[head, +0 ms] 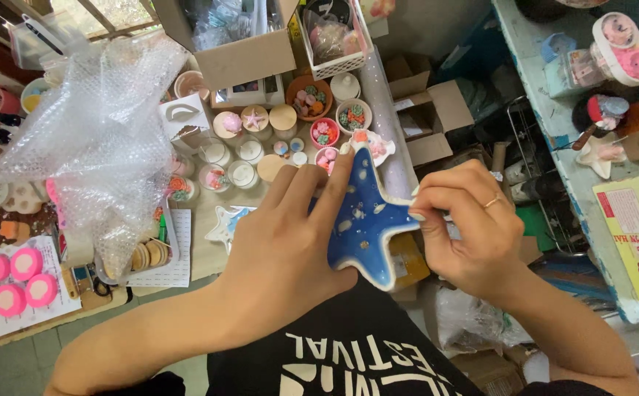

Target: Repairing or detailing a blue starfish-shaped candle using a heat tool and wax details.

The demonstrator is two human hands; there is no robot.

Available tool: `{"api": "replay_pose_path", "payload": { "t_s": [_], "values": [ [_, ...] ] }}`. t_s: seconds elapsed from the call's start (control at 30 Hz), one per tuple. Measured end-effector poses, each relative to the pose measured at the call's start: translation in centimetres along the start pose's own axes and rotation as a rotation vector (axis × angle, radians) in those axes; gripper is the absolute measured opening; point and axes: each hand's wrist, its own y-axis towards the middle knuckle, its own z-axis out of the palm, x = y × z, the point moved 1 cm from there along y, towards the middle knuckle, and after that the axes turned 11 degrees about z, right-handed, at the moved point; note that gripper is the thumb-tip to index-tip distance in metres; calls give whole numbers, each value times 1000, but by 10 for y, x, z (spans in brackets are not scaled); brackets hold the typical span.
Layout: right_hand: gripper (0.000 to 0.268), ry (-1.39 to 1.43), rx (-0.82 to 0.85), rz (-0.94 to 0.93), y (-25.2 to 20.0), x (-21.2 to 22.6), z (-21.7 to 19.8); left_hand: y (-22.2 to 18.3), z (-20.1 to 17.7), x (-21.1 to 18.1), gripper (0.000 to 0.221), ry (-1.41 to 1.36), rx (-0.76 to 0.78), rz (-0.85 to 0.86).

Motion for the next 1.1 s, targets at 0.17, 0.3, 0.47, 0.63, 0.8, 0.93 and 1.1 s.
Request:
{"api": "replay_pose_path", "payload": {
  "t_s": [0.17, 0.3, 0.47, 0.63, 0.8, 0.93, 1.1],
  "values": [
    [8, 142, -93, 103, -19, -36, -7, 0, 3, 4, 111, -30, 7, 18],
    [22, 191, -267, 419, -41, -110, -31, 1, 1, 8, 111, -33, -19, 19],
    [34, -364, -192, 604, -78, -206, -70, 0, -2, 13, 109, -26, -97, 38],
    [6, -447, -289, 806, -177, -376, -103, 1, -2, 17, 111, -35, -166, 56],
    [4, -744, -360, 699, -158, -310, -89, 5, -1, 19, 113, -47, -159, 45],
    [22, 140, -209, 771, -83, -137, -43, 9, 2, 20, 115, -38, -165, 44],
    [48, 841, 434, 616, -68, -60, 2, 14, 7, 15, 113, -1, -190, 51]
  ]
}}
